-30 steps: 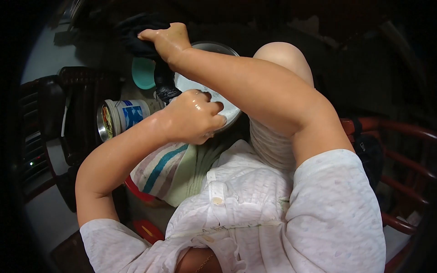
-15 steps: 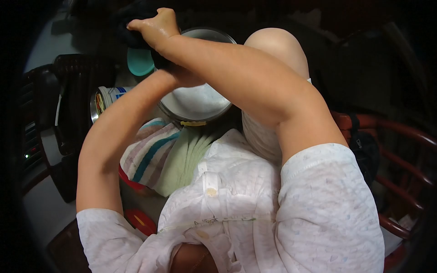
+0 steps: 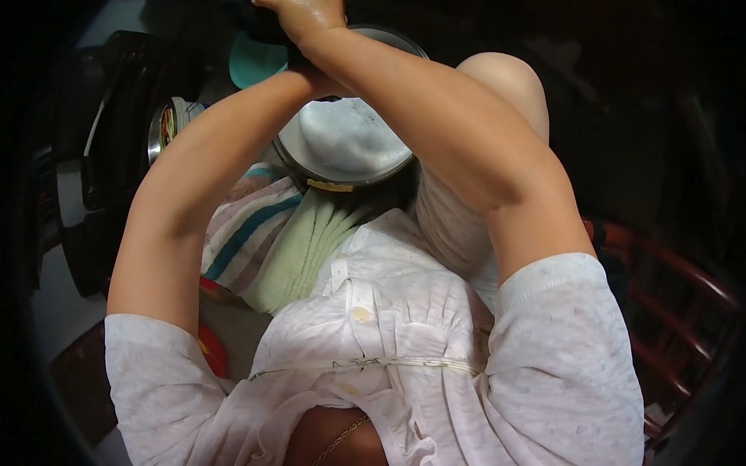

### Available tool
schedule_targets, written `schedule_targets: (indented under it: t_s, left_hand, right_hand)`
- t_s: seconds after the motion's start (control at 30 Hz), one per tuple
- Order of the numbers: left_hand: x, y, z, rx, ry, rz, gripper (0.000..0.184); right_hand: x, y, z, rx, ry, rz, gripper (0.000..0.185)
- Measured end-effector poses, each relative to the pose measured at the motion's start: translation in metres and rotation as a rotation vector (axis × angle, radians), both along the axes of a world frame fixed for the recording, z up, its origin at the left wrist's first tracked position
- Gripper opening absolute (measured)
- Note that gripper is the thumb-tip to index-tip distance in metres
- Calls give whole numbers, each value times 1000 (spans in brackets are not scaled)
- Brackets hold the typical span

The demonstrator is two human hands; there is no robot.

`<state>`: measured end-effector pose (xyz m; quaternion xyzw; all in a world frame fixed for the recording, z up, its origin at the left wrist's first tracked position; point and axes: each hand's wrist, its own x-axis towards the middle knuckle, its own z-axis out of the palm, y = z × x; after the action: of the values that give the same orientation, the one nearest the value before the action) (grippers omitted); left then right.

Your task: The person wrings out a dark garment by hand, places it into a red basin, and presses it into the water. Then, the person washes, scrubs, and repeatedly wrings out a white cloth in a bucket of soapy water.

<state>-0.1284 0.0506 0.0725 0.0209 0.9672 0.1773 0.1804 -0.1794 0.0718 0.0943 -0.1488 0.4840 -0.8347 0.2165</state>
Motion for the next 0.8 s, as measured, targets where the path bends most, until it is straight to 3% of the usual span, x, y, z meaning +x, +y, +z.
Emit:
schedule_targets:
  t_s: [0.07,0.13,0.5,0.6,0.63,0.67,0.73,0.8]
  left_hand:
    - [-17,-20,-50,38,30,-78,38]
    - [-20,-21,-55,76,57,-158,39]
    - [9,11,33,-128,-61,63,30]
    - [-2,-17,-40,-154,122,-118,24]
    - [13,0,-3,-235,112,-65,21]
    - [16,-9,-15,-201,87,-71,17]
    - [42,-30,-4,24,339,-1,15]
    - [61,-59,-14,297,714,450,13]
  right_hand:
    - [1,0,1,0,7,8,27]
    - [3,0,3,-39,-11,28,27]
    - [8,-3,5,4,-4,91,23]
    - [2,-5,2,-53,-30,118,23]
    - [0,-5,1,-8,39,85,21]
    - [-2,-4,-2,-19,59,87,21]
    - [-13,-2,-9,181,-2,46,24]
    - [-21,8,3,75,-130,146,26]
